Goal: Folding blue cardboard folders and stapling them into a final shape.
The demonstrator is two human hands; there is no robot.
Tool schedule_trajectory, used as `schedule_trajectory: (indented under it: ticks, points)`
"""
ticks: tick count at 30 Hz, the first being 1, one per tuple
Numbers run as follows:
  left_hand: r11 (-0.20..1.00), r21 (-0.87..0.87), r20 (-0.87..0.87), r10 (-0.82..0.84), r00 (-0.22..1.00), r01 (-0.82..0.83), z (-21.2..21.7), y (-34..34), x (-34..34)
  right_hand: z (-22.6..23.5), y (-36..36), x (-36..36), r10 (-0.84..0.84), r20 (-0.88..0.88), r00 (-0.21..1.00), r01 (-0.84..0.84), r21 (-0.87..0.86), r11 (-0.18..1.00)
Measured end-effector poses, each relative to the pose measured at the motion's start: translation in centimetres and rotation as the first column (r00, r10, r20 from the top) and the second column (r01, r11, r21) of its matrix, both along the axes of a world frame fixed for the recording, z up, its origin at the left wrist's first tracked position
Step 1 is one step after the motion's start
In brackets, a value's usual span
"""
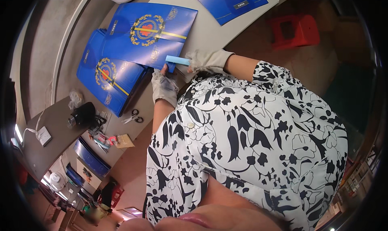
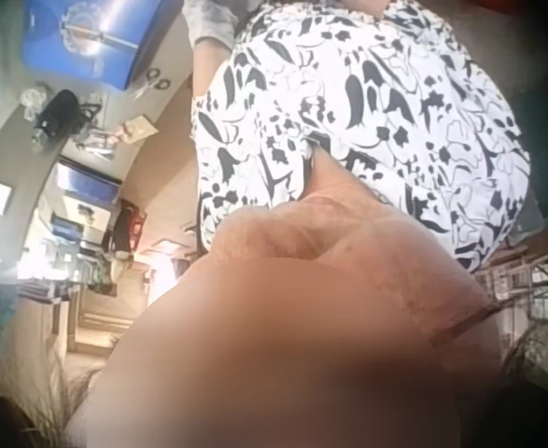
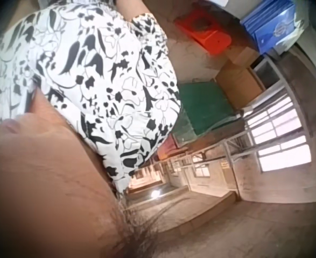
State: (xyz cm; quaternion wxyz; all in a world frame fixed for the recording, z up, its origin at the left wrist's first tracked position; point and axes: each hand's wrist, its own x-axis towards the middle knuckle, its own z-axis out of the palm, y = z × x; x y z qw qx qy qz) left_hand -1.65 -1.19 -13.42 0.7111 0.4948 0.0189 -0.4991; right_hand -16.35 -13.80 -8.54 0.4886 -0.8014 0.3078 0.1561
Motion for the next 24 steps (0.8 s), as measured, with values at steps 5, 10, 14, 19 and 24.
schedule_trajectory:
  ticks: [5, 10, 14, 19, 24]
  points:
    - [0.946, 0.249, 0.036, 0.204, 0.978, -0.206, 1.6, 0.1, 1.5, -6.8, -0.3, -3.4, -0.337, 0.057, 0.940, 0.255, 0.538, 0.803]
    - [0.875, 0.259, 0.941, -0.134, 0.310, -0.410, 7.2, -2.1, 13.2, -5.2, -2.4, -6.6, -0.123, -0.013, 0.992, 0.121, 0.302, 0.946]
    - [0.869, 0.437, 0.859, -0.325, 0.396, -0.234, 8.2, -6.4, 19.7, -4.4, -2.7, -8.3, -0.454, -0.085, 0.887, 0.398, 0.639, 0.658]
    - [0.679, 0.692, 0.697, -0.717, -0.016, -0.247, 5.3, -12.4, 22.6, -4.3, -2.2, -8.8, -0.589, -0.081, 0.804, 0.463, 0.706, 0.535]
    - [0.499, 0.860, 0.506, -0.861, 0.053, -0.105, 7.3, -16.8, 18.7, -8.0, -2.7, -10.5, -0.607, -0.080, 0.791, 0.478, 0.699, 0.531]
